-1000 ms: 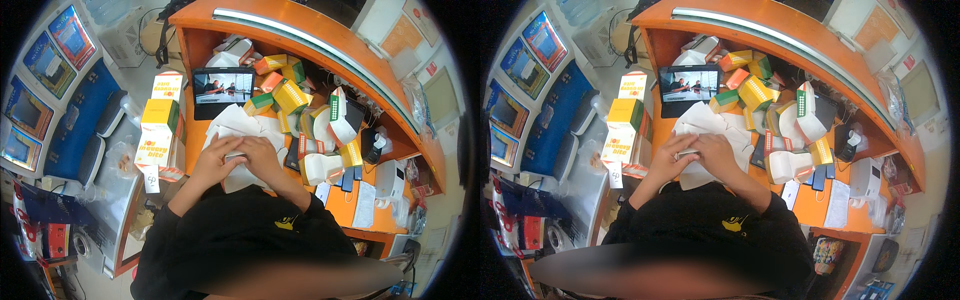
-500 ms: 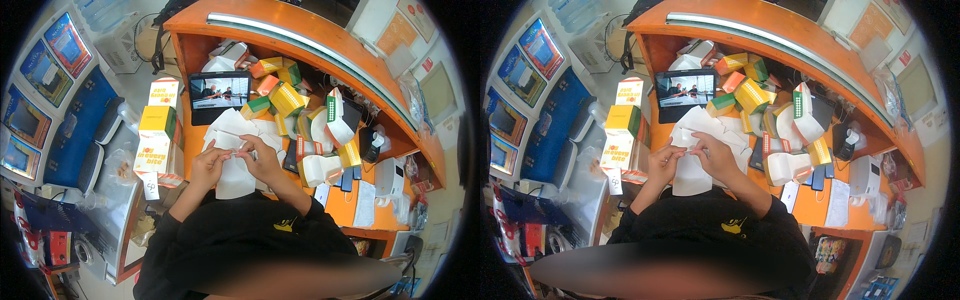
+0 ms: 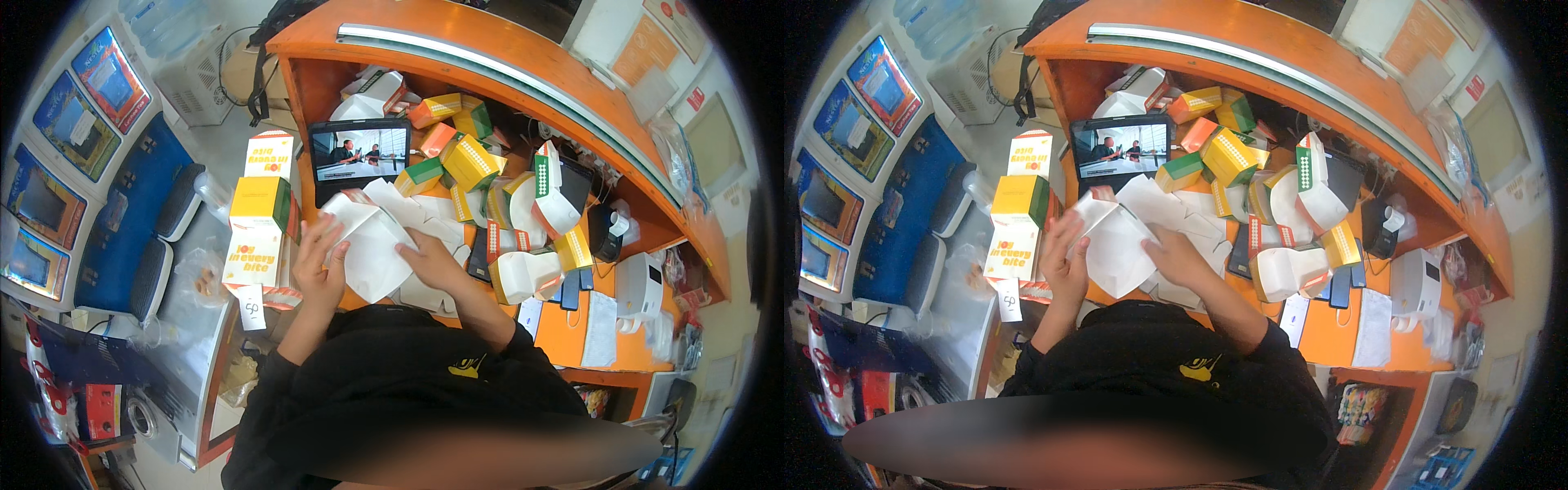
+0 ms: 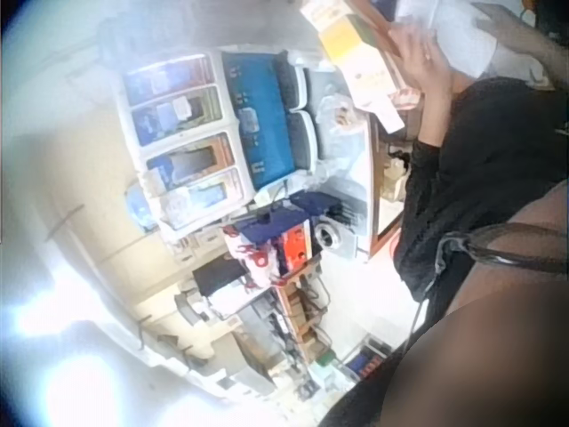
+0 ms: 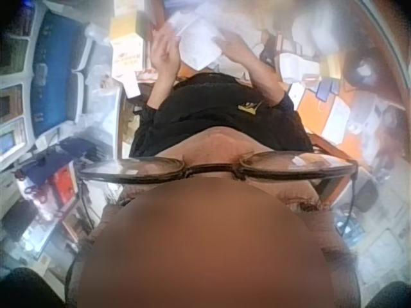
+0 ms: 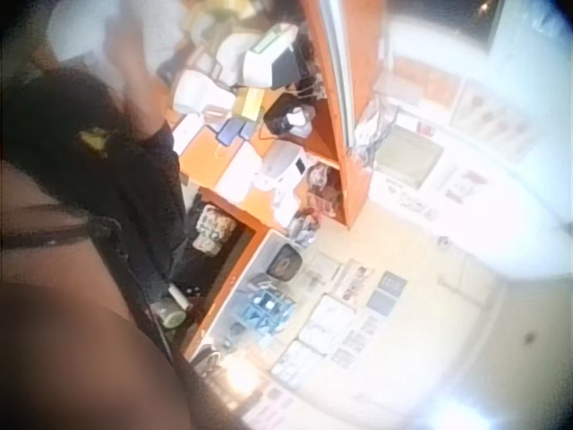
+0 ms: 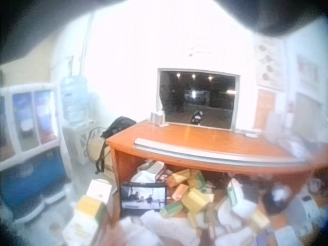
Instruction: The person folds flat cardboard pieces into small rectangular boxes, aligning edges and tucking flaps to form the structure. The person then places each completed box into a stack on the left side of the counter.
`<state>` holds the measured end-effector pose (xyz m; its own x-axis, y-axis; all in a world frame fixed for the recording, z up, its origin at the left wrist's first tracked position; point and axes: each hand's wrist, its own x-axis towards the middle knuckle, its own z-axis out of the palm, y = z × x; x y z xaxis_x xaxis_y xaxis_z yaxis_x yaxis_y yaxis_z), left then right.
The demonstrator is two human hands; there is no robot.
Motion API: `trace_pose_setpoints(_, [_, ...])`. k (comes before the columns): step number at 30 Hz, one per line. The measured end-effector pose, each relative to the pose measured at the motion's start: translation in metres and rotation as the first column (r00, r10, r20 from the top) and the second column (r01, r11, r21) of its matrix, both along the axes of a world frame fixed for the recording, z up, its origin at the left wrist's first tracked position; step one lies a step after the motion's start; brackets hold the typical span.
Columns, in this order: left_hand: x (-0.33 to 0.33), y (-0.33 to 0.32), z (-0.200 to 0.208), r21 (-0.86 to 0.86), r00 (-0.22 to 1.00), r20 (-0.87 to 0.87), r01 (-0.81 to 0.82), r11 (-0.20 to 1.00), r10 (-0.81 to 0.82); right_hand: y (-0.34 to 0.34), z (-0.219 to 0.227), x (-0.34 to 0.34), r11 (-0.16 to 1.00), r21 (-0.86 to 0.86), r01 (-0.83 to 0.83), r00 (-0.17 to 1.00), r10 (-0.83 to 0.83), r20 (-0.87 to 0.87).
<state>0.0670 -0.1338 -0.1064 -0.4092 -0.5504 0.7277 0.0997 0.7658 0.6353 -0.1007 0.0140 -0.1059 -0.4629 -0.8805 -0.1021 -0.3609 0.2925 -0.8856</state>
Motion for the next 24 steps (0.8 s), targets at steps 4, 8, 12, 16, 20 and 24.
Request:
trace_pose_setpoints(4, [0.003, 0.002, 0.001, -0.01, 0.996, -0.083, -0.013, 1.0, 0.012, -0.02, -0.011, -0.031, 0.98, -0.09, 0.18, 0.959, -0.154, 0.238])
trace_pose_setpoints(8, [0.007, 0.001, 0.003, -0.022, 0.998, -0.049, 0.025, 0.999, -0.026, -0.054, -0.015, -0.077, 0.959, -0.035, 0.281, 0.918, -0.258, 0.302])
trace_pose_setpoints(12, [0.01, 0.002, 0.003, -0.012, 0.997, -0.033, 0.067, 0.998, -0.068, -0.096, -0.014, -0.113, 0.914, -0.079, 0.398, 0.823, -0.318, 0.471])
trace_pose_setpoints(16, [0.014, 0.001, 0.003, -0.049, 0.999, -0.017, 0.051, 0.998, -0.052, -0.126, -0.025, -0.123, 0.744, -0.37, 0.556, 0.711, -0.196, 0.675])
trace_pose_setpoints(20, [0.015, 0.0, 0.003, -0.011, 0.999, 0.003, 0.045, 0.999, -0.045, -0.12, -0.061, -0.092, 0.928, -0.306, 0.211, 0.953, -0.266, -0.148])
trace_pose_setpoints(24, [0.012, 0.002, 0.002, 0.001, 0.992, 0.07, 0.101, 0.995, -0.101, -0.084, -0.115, -0.02, 0.923, 0.236, -0.303, 0.881, 0.366, -0.301])
